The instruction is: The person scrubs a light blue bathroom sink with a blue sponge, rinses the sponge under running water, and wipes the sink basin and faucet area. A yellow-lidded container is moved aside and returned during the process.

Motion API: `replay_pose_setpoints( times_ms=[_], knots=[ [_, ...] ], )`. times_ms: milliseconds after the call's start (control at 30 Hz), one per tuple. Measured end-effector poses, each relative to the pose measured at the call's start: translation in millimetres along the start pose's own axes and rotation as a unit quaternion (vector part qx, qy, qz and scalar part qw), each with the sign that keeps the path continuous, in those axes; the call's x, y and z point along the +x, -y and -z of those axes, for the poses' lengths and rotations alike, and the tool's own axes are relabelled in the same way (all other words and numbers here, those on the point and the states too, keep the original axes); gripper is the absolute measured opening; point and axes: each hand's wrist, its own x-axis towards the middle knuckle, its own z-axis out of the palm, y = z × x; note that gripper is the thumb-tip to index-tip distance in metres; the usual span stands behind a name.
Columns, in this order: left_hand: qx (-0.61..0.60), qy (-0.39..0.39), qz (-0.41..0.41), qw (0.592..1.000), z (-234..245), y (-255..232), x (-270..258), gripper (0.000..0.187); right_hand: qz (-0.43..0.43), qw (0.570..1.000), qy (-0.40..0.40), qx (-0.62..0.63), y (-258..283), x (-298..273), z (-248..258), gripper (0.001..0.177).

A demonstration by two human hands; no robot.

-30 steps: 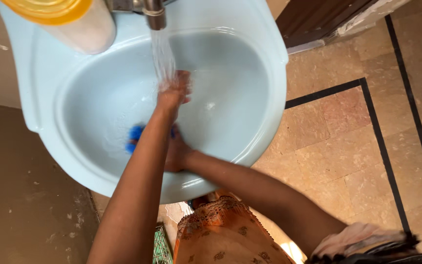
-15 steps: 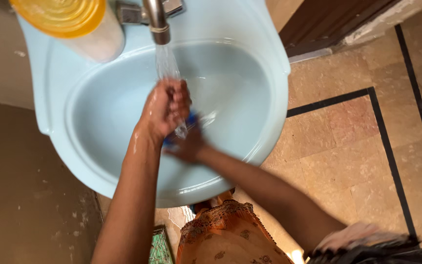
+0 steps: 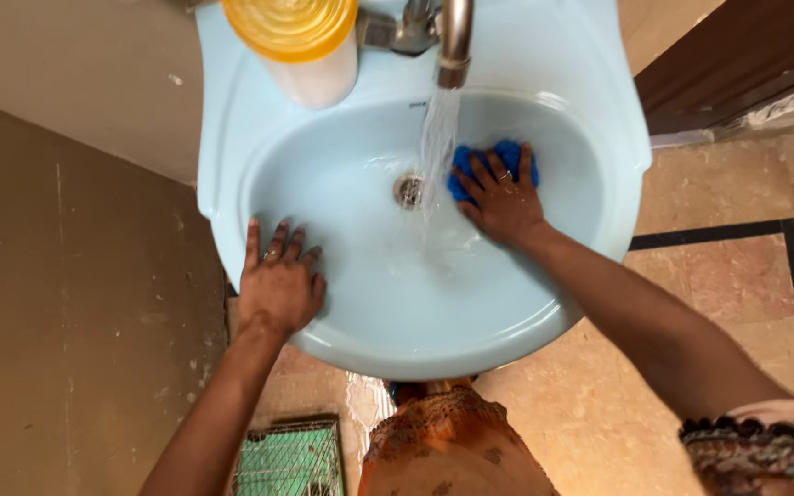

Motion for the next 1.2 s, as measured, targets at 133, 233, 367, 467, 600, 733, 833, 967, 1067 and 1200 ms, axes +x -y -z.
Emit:
replay_pose_setpoints(
  times_ms=[133, 233, 367, 467, 600, 733, 833, 967, 1067, 1200],
  knots=[
    [-0.098, -0.058, 0.064, 0.991, -16.1, 0.3, 5.8, 0.028, -0.140, 0.983, 0.116, 0.008, 68.1, 13.3, -1.1, 0.071],
    [-0.148, -0.152, 0.059, 0.976, -24.8, 1.7, 10.3, 0.031, -0.083, 0.970, 0.009, 0.230, 158.3, 29.2, -0.3, 0.070],
    [-0.311, -0.206, 0.069, 0.925, -18.7, 6.6, -1.9, 0.055, -0.043, 0.943, -0.043, 0.326, 253.6, 74.6, 2.5, 0.065],
    [-0.280, -0.229, 0.073, 0.929, -20.0, 8.4, -1.6, 0.059, -0.052, 0.856, -0.010, 0.515, 263.4, 88.6, 8.9, 0.058],
    [-0.235, -0.240, 0.058, 0.940, -29.0, 8.7, 1.4, 0.049, 0.067, 0.880, 0.000, 0.470, 234.9, 103.7, 14.4, 0.060],
    [-0.248, -0.189, 0.056, 0.948, -26.9, 7.5, -1.1, 0.030, 0.034, 0.975, 0.067, 0.211, 171.4, 115.5, -11.8, 0.068],
    [-0.259, -0.178, 0.052, 0.948, -19.9, 6.4, 0.2, 0.019, 0.040, 0.998, 0.031, 0.030, 101.0, 84.4, -23.8, 0.070],
    [-0.290, -0.199, 0.047, 0.935, -20.7, 7.3, -3.8, 0.014, -0.139, 0.978, 0.157, -0.010, 90.9, 36.0, -12.7, 0.069],
    [-0.299, -0.197, 0.068, 0.931, -17.5, 6.7, -2.8, 0.014, -0.159, 0.974, 0.148, 0.066, 103.0, 31.2, -9.0, 0.064],
    [-0.311, -0.206, 0.072, 0.925, -17.9, 7.2, -3.2, 0.015, -0.228, 0.961, 0.067, 0.140, 132.9, 65.8, -37.8, 0.063]
  ],
)
